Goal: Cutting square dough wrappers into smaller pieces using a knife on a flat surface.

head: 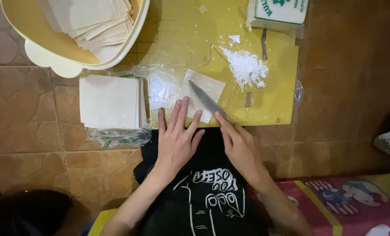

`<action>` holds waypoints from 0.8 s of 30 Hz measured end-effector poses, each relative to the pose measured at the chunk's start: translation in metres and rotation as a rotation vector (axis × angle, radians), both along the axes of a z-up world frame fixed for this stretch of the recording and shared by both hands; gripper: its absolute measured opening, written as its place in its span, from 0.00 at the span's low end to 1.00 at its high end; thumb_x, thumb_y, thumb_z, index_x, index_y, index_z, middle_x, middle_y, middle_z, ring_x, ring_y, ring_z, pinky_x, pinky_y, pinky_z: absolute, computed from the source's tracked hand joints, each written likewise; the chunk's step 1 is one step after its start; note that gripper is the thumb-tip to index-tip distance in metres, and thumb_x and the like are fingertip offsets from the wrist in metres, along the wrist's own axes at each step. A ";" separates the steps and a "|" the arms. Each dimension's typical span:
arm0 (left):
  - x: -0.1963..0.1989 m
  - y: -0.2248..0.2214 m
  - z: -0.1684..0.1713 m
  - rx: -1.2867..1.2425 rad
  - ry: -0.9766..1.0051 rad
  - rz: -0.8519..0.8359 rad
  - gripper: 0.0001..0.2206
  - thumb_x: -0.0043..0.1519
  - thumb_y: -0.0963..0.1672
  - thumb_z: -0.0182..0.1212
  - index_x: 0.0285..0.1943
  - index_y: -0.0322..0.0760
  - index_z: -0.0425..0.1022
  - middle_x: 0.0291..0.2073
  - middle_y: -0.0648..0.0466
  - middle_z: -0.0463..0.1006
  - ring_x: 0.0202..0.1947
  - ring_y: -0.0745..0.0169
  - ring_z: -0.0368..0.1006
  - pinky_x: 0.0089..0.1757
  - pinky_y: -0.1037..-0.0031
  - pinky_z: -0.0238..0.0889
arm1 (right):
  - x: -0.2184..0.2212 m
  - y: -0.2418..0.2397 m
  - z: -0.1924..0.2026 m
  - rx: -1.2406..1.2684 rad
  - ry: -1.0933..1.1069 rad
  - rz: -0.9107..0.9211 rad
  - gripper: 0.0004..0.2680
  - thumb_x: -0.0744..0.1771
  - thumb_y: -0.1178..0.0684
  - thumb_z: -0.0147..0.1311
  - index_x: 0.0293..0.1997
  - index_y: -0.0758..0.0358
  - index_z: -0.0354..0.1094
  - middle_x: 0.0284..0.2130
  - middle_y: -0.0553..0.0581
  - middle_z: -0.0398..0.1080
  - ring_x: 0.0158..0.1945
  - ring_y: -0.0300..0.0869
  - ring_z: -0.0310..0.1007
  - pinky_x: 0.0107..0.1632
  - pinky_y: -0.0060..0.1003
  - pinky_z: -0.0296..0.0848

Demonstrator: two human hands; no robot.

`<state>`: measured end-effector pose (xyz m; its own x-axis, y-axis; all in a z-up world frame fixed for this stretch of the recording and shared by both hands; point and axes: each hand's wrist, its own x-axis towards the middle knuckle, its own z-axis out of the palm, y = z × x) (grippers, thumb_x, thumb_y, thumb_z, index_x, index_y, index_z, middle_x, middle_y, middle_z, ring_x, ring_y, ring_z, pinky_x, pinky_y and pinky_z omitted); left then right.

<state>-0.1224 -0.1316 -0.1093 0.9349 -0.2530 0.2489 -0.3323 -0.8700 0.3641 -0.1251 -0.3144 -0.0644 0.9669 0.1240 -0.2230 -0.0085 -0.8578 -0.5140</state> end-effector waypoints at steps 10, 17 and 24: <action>-0.002 -0.001 -0.001 0.014 0.018 -0.002 0.20 0.66 0.52 0.59 0.65 0.49 0.73 0.72 0.40 0.61 0.73 0.44 0.57 0.65 0.37 0.36 | 0.002 -0.003 0.002 -0.023 0.011 -0.026 0.17 0.70 0.55 0.46 0.69 0.42 0.64 0.38 0.67 0.78 0.38 0.55 0.80 0.35 0.46 0.78; -0.001 -0.002 0.001 -0.005 0.031 -0.005 0.20 0.65 0.52 0.60 0.65 0.48 0.73 0.72 0.40 0.62 0.73 0.43 0.57 0.65 0.36 0.35 | 0.003 -0.006 -0.001 -0.021 0.001 -0.040 0.17 0.71 0.53 0.45 0.69 0.41 0.62 0.30 0.67 0.76 0.31 0.54 0.79 0.30 0.43 0.77; -0.001 -0.001 0.000 0.003 0.013 -0.002 0.20 0.66 0.52 0.60 0.65 0.48 0.72 0.72 0.40 0.61 0.73 0.44 0.57 0.65 0.35 0.34 | -0.002 -0.004 -0.002 0.042 0.017 -0.055 0.17 0.70 0.55 0.46 0.68 0.43 0.64 0.31 0.69 0.77 0.30 0.55 0.79 0.30 0.44 0.77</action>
